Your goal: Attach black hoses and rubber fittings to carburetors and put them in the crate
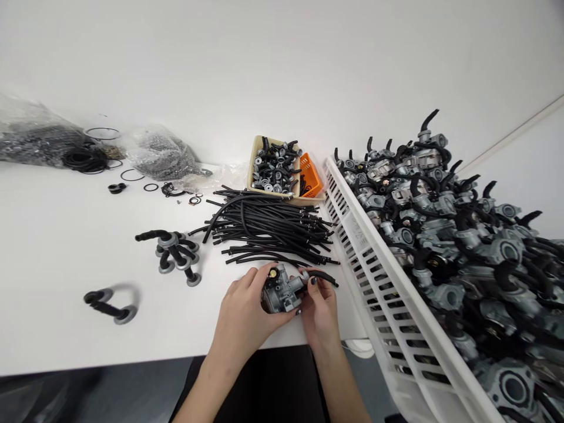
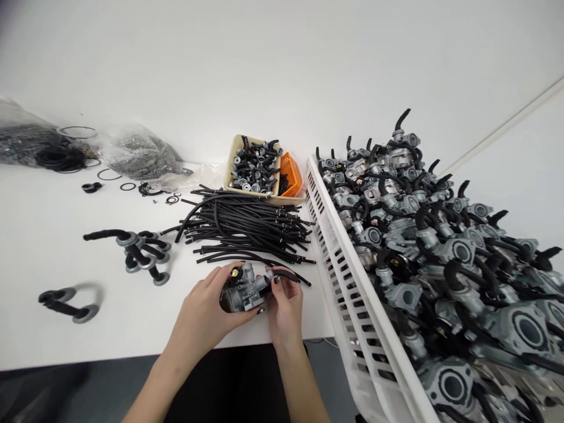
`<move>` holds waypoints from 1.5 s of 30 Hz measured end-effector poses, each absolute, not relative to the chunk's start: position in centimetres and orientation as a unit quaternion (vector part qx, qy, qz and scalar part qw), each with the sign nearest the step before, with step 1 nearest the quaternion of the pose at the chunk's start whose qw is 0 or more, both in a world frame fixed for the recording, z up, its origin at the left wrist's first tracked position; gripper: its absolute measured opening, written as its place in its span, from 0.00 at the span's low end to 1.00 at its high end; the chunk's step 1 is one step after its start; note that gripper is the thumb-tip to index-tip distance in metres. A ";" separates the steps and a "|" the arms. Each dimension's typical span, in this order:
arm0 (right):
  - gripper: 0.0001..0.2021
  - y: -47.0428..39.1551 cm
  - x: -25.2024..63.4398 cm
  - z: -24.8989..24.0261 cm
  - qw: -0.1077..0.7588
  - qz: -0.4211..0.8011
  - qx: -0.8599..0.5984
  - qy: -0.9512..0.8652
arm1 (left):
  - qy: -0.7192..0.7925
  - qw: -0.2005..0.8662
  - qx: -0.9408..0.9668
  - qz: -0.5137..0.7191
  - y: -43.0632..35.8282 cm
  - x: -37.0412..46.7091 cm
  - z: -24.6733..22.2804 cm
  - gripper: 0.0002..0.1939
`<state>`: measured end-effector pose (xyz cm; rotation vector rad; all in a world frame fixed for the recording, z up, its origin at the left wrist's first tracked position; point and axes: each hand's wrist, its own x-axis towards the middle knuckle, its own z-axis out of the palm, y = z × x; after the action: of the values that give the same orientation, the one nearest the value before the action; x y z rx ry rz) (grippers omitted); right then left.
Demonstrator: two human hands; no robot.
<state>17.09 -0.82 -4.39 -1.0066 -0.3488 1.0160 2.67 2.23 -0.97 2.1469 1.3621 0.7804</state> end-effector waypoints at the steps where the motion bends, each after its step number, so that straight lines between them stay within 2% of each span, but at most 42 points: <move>1: 0.14 -0.8 17.1 -4.4 0.742 0.464 -0.457 -0.158 | 0.497 0.241 0.784 0.284 2.2 2.7 -0.9 0.32; 26: 0.11 -1.2 17.1 -4.0 0.735 0.479 -0.440 -0.190 | 0.508 0.251 0.778 0.271 2.2 2.7 -0.7 0.32; 39: 0.13 -1.0 17.2 -4.6 0.730 0.467 -0.458 -0.198 | 0.508 0.253 0.777 0.273 2.1 2.7 -0.7 0.32; 45: 0.14 -0.9 17.1 -4.4 0.728 0.459 -0.471 -0.194 | 0.503 0.216 0.791 0.273 2.0 2.8 -0.8 0.31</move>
<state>17.13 -0.88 -4.41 -1.0380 -0.4279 1.0104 2.81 1.98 -0.79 2.1922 1.3935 0.7561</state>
